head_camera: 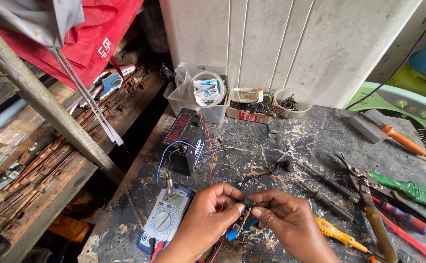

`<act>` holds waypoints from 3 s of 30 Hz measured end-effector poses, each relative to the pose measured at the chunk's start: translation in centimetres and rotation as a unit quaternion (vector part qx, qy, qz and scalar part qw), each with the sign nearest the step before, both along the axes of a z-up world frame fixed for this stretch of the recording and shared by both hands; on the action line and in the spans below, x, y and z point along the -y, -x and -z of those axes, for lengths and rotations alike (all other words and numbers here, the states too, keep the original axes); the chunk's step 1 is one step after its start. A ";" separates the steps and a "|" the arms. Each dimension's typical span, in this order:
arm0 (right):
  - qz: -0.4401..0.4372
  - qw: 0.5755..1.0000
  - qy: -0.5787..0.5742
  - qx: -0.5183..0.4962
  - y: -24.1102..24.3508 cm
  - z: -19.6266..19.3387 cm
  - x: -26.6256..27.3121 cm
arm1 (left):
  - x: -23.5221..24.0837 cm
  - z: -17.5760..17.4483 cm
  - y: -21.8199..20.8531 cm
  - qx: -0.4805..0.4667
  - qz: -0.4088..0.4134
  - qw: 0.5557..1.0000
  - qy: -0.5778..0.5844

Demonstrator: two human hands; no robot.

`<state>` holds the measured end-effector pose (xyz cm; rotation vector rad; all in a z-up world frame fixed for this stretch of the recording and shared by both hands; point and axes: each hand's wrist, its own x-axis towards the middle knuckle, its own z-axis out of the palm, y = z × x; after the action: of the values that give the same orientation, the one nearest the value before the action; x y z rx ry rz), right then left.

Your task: The person works at a cluttered workbench, handling a small blue cylindrical battery and a circuit board. They connect and disconnect wires, use a multimeter to test connections, and manipulate the components with both hands. The task involves troubleshooting or repairing an electronic device.

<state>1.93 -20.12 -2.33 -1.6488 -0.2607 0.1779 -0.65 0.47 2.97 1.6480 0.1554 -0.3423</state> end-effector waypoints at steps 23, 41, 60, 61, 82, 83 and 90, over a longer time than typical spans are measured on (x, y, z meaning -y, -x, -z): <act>0.071 0.991 -0.114 -0.016 -0.8 0.1 0.1 | -0.6 -1.7 0.4 0.011 0.069 0.992 -0.101; 0.075 0.974 -0.188 -0.098 -1.2 0.8 0.4 | -1.0 -0.5 0.0 0.038 -0.010 0.996 -0.080; 0.084 0.978 -0.176 -0.075 -1.1 3.5 0.6 | -0.5 0.3 5.2 0.105 -0.118 0.982 -0.103; 0.104 0.980 -0.152 -0.072 -0.8 3.3 0.5 | -0.4 1.5 5.6 0.140 -0.147 0.974 -0.098; 0.271 0.935 -0.187 -0.133 5.5 6.3 -1.2 | -5.8 5.7 9.7 0.158 0.166 0.900 -0.370; 0.272 0.935 -0.184 -0.135 5.5 6.7 -1.1 | -6.1 6.5 9.5 0.156 0.166 0.901 -0.369; 0.225 0.948 -0.203 -0.099 5.2 9.2 -0.3 | -6.8 8.6 7.9 0.189 0.225 0.816 -0.498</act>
<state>-3.26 -19.84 -11.57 -1.2294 0.2245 -0.0578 -8.59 7.27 -5.64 2.7740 -0.4539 -0.2885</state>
